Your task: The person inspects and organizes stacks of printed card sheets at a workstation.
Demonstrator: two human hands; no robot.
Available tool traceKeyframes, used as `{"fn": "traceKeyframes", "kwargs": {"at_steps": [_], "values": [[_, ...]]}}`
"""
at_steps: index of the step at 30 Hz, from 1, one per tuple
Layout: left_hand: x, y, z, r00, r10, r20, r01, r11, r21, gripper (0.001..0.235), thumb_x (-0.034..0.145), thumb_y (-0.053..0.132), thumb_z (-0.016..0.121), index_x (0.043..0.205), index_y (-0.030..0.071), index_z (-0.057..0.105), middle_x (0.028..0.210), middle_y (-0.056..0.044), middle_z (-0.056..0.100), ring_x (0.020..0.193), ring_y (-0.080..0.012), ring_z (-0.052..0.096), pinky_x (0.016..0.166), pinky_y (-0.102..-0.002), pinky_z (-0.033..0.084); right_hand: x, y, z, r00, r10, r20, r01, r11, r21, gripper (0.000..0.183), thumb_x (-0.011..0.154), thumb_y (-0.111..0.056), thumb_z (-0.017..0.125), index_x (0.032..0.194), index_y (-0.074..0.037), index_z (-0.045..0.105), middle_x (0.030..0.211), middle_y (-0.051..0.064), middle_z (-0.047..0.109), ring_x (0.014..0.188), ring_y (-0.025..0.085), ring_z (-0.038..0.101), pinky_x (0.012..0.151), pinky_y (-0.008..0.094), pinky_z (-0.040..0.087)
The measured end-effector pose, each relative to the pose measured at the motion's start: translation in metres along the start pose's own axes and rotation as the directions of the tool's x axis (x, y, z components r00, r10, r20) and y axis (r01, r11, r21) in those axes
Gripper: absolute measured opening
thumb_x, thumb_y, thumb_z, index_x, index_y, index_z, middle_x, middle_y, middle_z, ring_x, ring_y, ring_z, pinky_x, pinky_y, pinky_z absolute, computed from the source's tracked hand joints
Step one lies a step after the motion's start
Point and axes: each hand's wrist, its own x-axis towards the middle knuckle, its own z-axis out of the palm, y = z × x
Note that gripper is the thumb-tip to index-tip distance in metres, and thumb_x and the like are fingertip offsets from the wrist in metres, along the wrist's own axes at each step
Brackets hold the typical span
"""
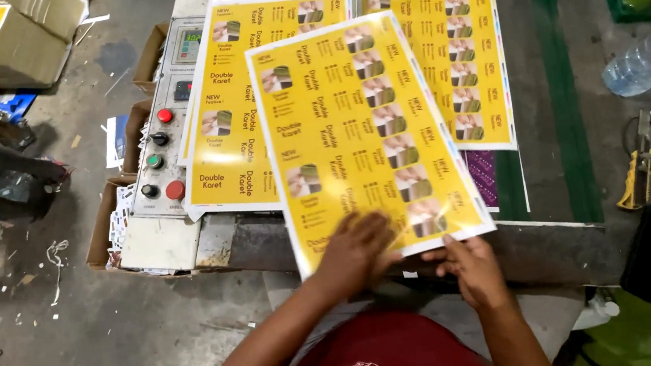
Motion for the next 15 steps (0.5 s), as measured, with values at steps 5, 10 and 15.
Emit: {"fn": "traceKeyframes", "kwargs": {"at_steps": [5,10,15], "values": [[-0.02,-0.078,-0.031,0.977,-0.211,0.032,0.208,0.976,0.067,0.032,0.088,0.015,0.073,0.118,0.006,0.069,0.124,-0.012,0.067,0.118,-0.0323,0.063,0.103,-0.045,0.05,-0.021,0.004,-0.05,0.988,-0.069,-0.141,0.073,0.997,0.027,0.026,0.103,-0.015,0.056,0.125,-0.002,0.06,0.101,0.013,0.073,0.08,0.021,0.073,0.055,0.032,0.052],[-0.015,-0.111,-0.072,0.992,-0.124,-0.009,0.118,0.922,0.369,0.065,0.076,0.04,0.075,0.127,0.001,0.064,0.138,-0.024,0.06,0.129,-0.0411,0.053,0.101,-0.053,0.043,-0.045,0.016,-0.104,0.953,-0.065,-0.295,0.075,0.997,0.023,0.023,0.106,-0.013,0.057,0.124,0.0,0.06,0.098,0.014,0.072,0.077,0.022,0.071,0.054,0.034,0.05],[-0.031,-0.138,-0.067,0.979,-0.187,0.08,0.13,0.877,0.463,0.055,0.082,0.031,0.071,0.128,0.002,0.063,0.139,-0.02,0.062,0.132,-0.0352,0.056,0.104,-0.05,0.044,-0.067,0.016,-0.124,0.929,-0.067,-0.364,0.065,0.998,-0.016,0.024,0.106,-0.013,0.055,0.126,-0.001,0.059,0.098,0.014,0.071,0.077,0.021,0.071,0.055,0.033,0.051]]}}
